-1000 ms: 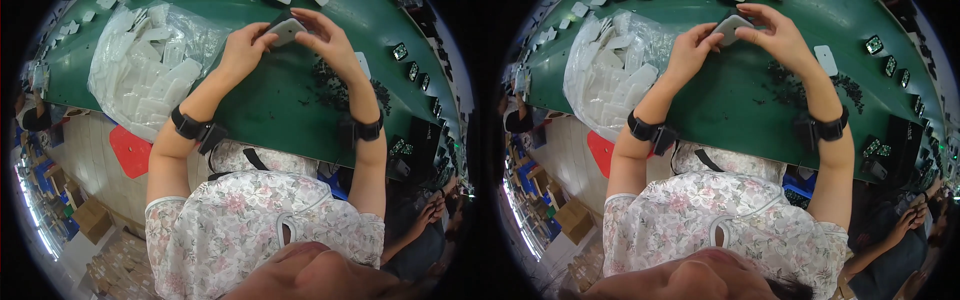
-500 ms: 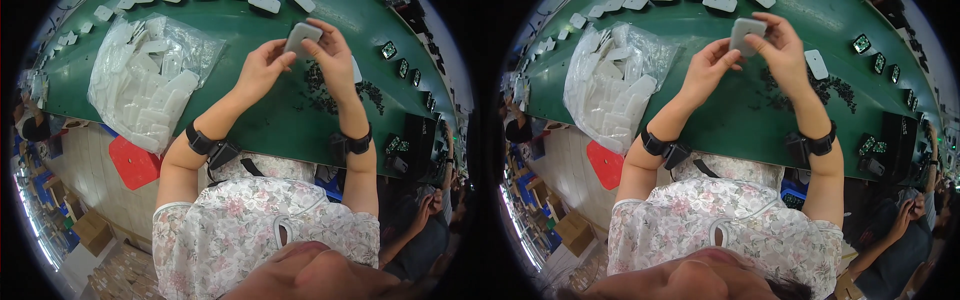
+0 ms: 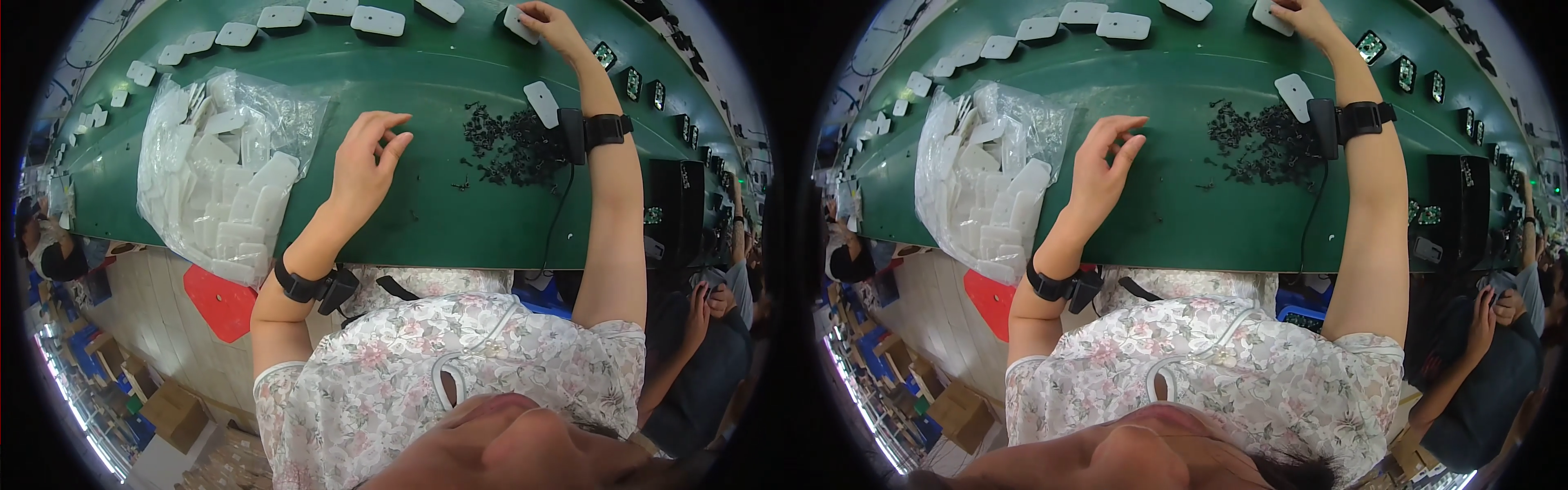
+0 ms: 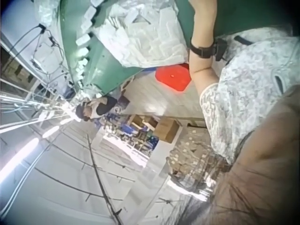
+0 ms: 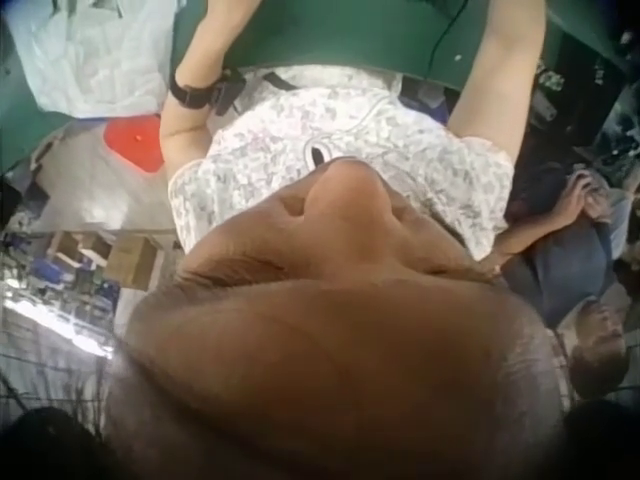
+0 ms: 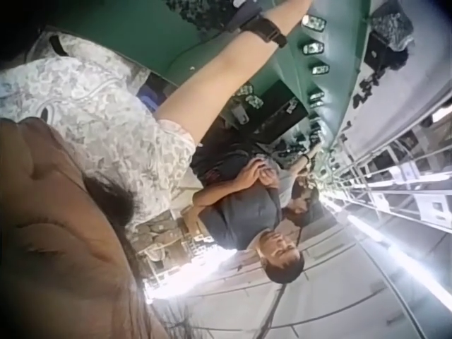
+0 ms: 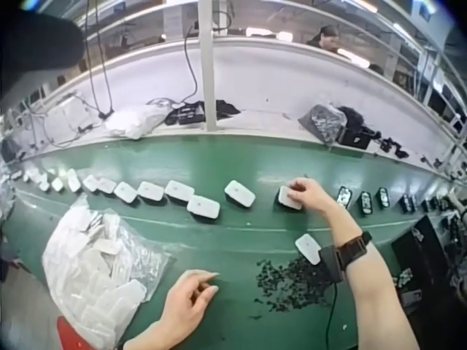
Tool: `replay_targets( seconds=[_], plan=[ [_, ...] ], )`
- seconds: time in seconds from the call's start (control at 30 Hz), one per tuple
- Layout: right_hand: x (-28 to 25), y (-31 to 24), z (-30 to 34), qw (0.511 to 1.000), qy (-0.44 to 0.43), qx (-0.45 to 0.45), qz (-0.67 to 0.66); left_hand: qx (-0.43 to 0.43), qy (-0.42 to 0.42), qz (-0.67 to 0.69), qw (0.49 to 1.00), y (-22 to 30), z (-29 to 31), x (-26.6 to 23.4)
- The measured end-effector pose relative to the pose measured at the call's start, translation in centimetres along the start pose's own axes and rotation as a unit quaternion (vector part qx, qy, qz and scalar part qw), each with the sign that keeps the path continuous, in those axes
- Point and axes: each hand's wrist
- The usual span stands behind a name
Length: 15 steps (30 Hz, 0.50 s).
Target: The person assembles electronic devices by picking up a white plastic cover, inserting a small black component into its center, and pressing the cover onto a black base before placing the unit aside.
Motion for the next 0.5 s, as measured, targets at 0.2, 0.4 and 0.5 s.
replay_targets(
  seconds=[0.2,0.4,0.5],
  plan=[
    [-0.6,-5.0,3.0,0.985,0.11,0.05,0.127,0.073,-0.04,-0.056,0.995,0.8,-1.9,2.6],
    [1.3,-12.9,12.7,0.926,-0.071,-0.078,0.363,0.067,-0.032,-0.056,0.996,1.1,-2.4,2.8],
    [2.2,-13.3,16.5,0.917,-0.116,-0.109,0.366,0.068,-0.042,-0.043,0.996,1.5,-2.8,3.6]
  ],
)
Point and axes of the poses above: each hand's wrist, its own z-axis away from the middle knuckle, its own x-axis out of the palm, y = z × x, and after that the axes turned 12 degrees about -x, right-handed
